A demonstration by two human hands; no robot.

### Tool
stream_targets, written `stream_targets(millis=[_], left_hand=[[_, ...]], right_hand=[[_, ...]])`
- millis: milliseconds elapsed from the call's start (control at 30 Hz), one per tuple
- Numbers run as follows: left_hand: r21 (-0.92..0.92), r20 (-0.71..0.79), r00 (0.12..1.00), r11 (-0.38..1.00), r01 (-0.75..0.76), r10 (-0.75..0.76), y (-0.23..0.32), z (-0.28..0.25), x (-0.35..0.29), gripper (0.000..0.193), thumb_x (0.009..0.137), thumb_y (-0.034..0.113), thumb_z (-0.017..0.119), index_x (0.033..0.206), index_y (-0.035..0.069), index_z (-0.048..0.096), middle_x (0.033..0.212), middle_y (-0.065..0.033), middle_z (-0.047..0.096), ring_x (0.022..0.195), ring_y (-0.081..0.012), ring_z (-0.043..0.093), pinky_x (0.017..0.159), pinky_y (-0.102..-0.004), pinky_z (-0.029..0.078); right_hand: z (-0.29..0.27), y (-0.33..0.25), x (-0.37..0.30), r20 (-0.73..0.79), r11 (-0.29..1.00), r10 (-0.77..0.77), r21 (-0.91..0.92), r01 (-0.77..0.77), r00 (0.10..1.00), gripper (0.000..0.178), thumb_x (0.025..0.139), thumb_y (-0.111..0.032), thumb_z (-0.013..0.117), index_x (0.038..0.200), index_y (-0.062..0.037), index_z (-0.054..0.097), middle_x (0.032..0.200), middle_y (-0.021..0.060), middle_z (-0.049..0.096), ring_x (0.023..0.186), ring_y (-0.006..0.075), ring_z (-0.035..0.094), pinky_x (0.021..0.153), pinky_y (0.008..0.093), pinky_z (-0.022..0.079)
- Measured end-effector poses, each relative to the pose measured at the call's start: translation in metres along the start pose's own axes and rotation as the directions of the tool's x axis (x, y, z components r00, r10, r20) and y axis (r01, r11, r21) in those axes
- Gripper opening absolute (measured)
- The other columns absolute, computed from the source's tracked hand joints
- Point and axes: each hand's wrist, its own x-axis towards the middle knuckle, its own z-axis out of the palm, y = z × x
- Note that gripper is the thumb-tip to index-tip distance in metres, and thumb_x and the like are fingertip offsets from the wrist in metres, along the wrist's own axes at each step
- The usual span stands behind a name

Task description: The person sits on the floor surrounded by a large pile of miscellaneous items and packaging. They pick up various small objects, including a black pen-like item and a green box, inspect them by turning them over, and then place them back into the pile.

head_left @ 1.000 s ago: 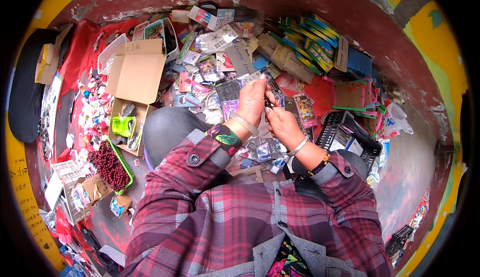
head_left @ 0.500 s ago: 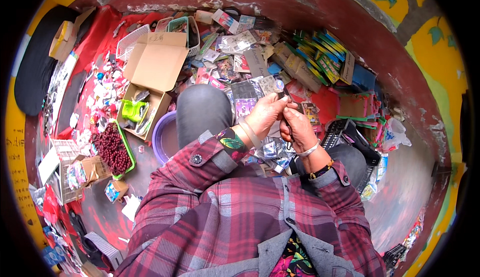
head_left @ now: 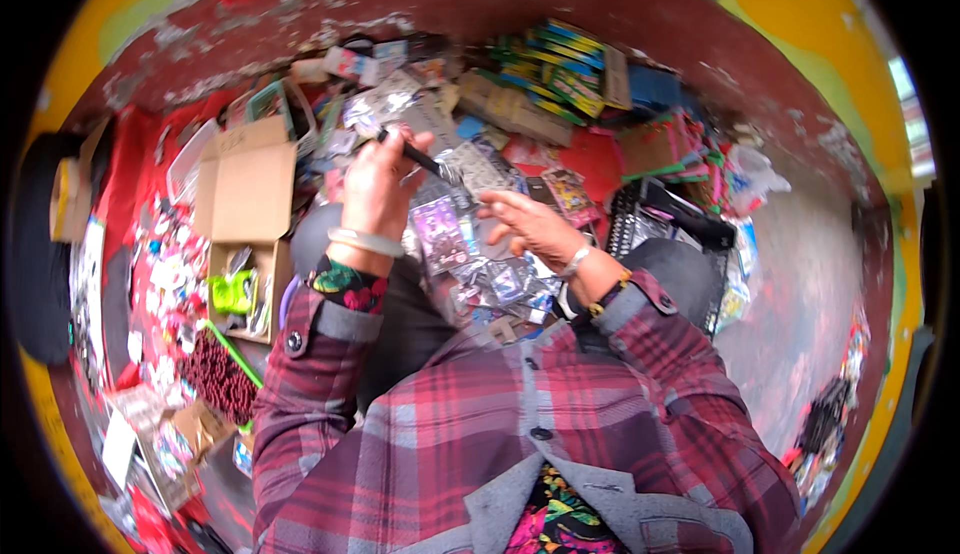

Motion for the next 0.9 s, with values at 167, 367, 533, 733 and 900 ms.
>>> stream_targets(millis=[167,367,533,733,900], left_hand=[[0.205,0.153,0.976,0.971,0.122,-0.155,-0.077,0.032,0.012,0.017,0.091,0.023,0.050,0.091,0.007,0.054,0.091,-0.0050,0.063,0.072,-0.0079,0.049,0.064,-0.0229,0.037],[0.364,0.063,0.911,0.860,0.359,-0.407,-0.123,0.035,0.025,0.025,0.091,0.027,0.049,0.101,0.004,0.053,0.100,-0.0076,0.060,0.093,-0.0165,0.055,0.082,-0.0319,0.041],[0.365,0.060,0.867,0.819,0.442,-0.495,-0.128,0.041,0.026,0.032,0.089,0.028,0.052,0.110,0.003,0.053,0.108,-0.0097,0.058,0.105,-0.0180,0.052,0.084,-0.0326,0.040],[0.356,0.234,0.756,0.778,0.518,-0.611,-0.120,0.044,0.023,0.025,0.090,0.023,0.049,0.105,0.003,0.056,0.105,-0.0107,0.062,0.098,-0.0194,0.057,0.082,-0.0304,0.042],[0.340,0.216,0.736,0.756,0.559,-0.642,-0.112,0.049,0.018,0.025,0.091,0.023,0.048,0.103,0.002,0.056,0.102,-0.0125,0.063,0.096,-0.0193,0.058,0.083,-0.0304,0.043]], right_hand=[[-0.033,0.018,0.022,0.193,0.982,0.075,-0.187,-0.038,0.978,0.028,0.087,-0.036,0.057,0.086,-0.0082,0.054,0.071,0.0013,0.060,0.054,0.0050,0.051,0.044,0.0174,0.034],[-0.087,0.038,0.031,0.239,0.925,0.320,-0.288,-0.248,0.917,0.034,0.086,-0.038,0.057,0.076,-0.0062,0.055,0.065,0.0051,0.064,0.047,0.0085,0.056,0.039,0.0197,0.037],[-0.181,0.048,0.076,0.049,0.831,0.556,-0.025,-0.556,0.830,0.033,0.084,-0.031,0.060,0.074,0.0006,0.060,0.067,0.0091,0.064,0.045,0.0114,0.055,0.036,0.0194,0.037],[-0.332,-0.011,0.106,-0.305,0.802,0.562,0.428,-0.416,0.769,0.042,0.086,-0.039,0.057,0.082,0.0032,0.057,0.062,0.0093,0.055,0.038,0.0030,0.034,0.029,0.0173,0.022],[-0.371,-0.054,0.128,-0.693,0.945,0.016,0.246,0.215,0.721,0.036,0.089,-0.034,0.051,0.101,-0.0001,0.056,0.088,0.0103,0.062,0.053,0.0134,0.052,0.039,0.0219,0.037]])
